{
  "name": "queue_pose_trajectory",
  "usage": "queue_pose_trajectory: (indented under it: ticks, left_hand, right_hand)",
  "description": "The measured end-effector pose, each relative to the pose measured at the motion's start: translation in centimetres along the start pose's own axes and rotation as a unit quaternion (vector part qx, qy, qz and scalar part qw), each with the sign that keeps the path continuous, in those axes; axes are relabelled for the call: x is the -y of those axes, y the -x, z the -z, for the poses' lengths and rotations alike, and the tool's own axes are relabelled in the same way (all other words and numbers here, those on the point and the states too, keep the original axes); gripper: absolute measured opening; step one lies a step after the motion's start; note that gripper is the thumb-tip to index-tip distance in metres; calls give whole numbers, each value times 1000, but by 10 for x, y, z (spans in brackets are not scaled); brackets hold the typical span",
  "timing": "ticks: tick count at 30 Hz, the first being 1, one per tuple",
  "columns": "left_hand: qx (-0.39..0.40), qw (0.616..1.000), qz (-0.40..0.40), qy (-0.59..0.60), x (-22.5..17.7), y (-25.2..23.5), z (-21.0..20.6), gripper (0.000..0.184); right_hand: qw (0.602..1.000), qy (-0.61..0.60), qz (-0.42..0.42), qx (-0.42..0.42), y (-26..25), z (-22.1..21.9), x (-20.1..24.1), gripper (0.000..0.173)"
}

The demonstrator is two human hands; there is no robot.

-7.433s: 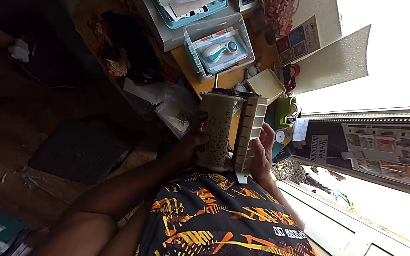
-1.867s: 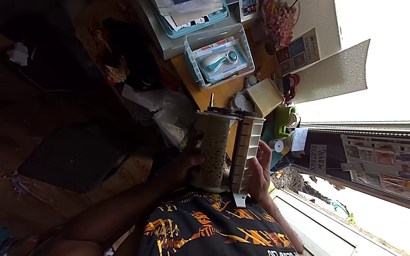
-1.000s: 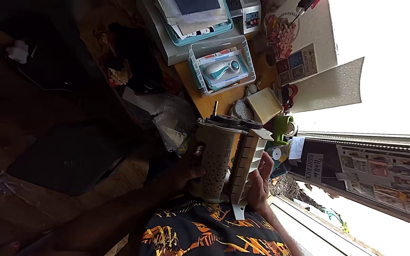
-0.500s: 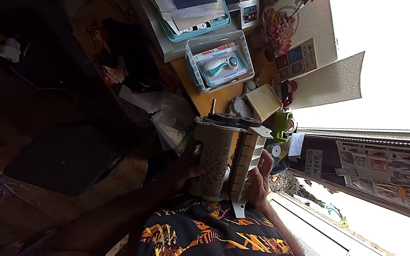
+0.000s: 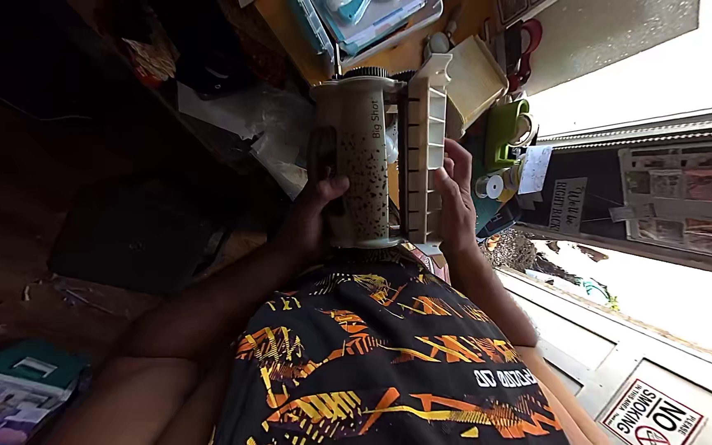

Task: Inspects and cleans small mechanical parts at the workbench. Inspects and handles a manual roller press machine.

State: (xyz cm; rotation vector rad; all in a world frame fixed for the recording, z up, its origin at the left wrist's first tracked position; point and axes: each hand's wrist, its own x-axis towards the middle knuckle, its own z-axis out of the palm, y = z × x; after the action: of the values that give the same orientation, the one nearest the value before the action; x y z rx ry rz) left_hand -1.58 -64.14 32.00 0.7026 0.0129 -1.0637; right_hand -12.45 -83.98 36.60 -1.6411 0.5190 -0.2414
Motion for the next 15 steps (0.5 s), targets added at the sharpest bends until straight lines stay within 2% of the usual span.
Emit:
queue_pose_trajectory:
  ticks: [4,15]
  left_hand:
    - [-20,999,16,34,1,1,-2,44]
    - [-24,998,20,53,3,3,-1,46]
  right_hand:
    - [1000,7,-29,0,-3,0,-4,49]
    - [999,2,-32,3,-3,-2,-3,50]
